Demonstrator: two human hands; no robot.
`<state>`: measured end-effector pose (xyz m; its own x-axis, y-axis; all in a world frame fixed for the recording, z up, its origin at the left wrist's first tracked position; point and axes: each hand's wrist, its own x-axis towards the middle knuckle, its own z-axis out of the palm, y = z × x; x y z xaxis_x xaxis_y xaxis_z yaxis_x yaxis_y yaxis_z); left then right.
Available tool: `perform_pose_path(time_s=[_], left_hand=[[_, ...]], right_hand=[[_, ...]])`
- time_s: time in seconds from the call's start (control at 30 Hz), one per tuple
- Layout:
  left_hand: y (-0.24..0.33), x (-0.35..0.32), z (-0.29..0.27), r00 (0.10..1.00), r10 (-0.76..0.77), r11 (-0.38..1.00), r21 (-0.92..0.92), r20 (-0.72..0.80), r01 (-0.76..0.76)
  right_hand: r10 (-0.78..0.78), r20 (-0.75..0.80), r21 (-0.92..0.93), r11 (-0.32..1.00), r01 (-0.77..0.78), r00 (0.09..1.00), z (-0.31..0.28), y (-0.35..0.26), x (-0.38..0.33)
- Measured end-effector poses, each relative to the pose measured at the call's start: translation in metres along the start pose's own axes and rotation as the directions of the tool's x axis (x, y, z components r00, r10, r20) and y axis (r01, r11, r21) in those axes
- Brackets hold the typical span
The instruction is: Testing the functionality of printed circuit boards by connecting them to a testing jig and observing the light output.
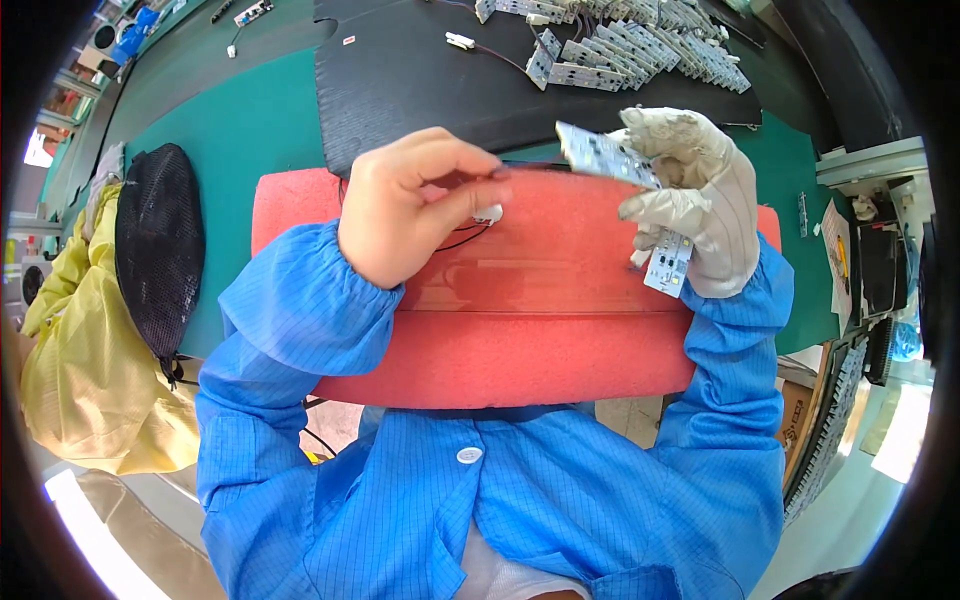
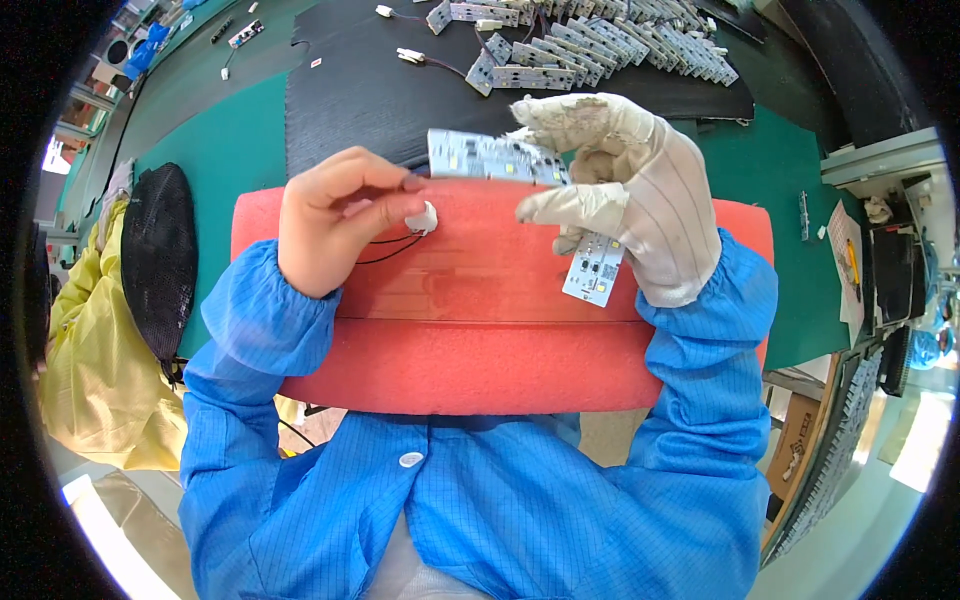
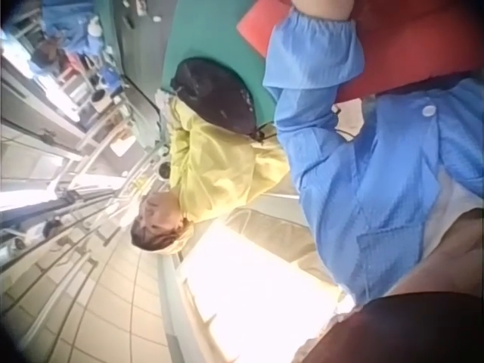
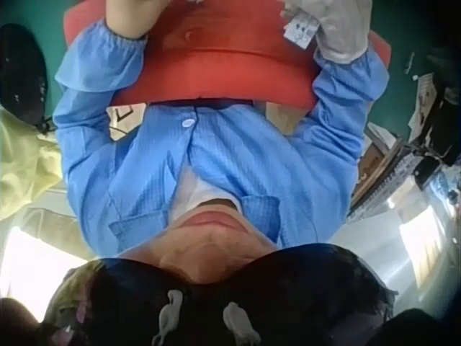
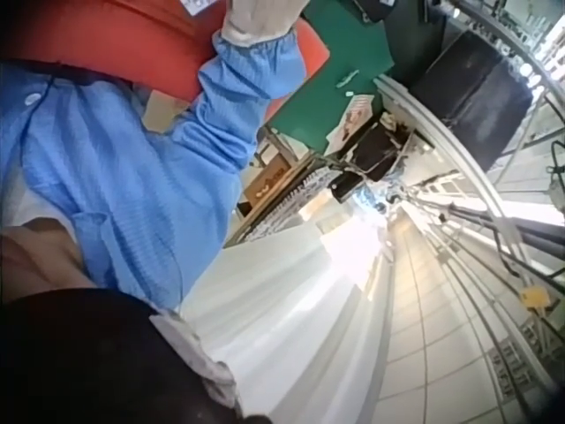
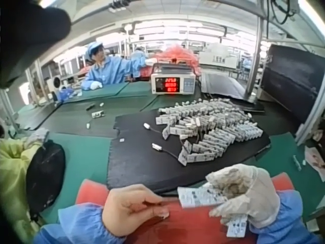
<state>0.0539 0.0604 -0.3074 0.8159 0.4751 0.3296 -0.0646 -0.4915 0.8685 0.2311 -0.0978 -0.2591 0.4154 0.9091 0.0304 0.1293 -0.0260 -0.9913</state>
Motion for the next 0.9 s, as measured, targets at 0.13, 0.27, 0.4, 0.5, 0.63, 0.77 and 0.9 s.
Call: perform_pose_path(time_s=[0.13, 0.27, 0.4, 0.5, 0.63, 0.77, 0.9], left_hand=[[-0.001, -0.002, -0.004, 0.975, 0.200, 0.946, 0.242, 0.091, -0.217], [-0.011, -0.005, 0.003, 0.980, 0.196, 0.960, 0.196, 0.043, -0.201], [-0.006, 0.005, 0.000, 0.963, 0.243, 0.908, 0.323, 0.114, -0.267], [-0.013, 0.006, -0.002, 0.972, 0.177, 0.911, 0.349, 0.153, -0.221], [-0.011, 0.006, -0.005, 0.962, 0.256, 0.913, 0.302, 0.097, -0.273], [-0.006, 0.003, -0.013, 0.961, 0.263, 0.918, 0.285, 0.084, -0.276], [-0.008, 0.003, -0.016, 0.947, 0.318, 0.909, 0.266, 0.055, -0.321]], right_hand=[[-0.528, 0.209, -0.576, 0.613, 0.540, 0.823, -0.029, 0.026, 0.006], [0.022, 0.099, -0.062, 0.998, -0.016, 0.995, -0.022, 0.017, 0.002], [-0.602, 0.506, -0.256, 0.580, 0.774, 0.618, -0.062, 0.078, 0.035], [-0.517, 0.557, -0.084, 0.744, 0.663, 0.650, -0.066, 0.091, 0.039], [-0.112, 0.202, 0.110, 0.990, 0.091, 0.973, -0.042, 0.076, 0.027], [0.003, 0.110, 0.058, 0.998, -0.009, 0.994, -0.031, 0.063, 0.023], [-0.069, 0.087, 0.057, 0.996, 0.064, 0.994, -0.028, 0.059, 0.022]])
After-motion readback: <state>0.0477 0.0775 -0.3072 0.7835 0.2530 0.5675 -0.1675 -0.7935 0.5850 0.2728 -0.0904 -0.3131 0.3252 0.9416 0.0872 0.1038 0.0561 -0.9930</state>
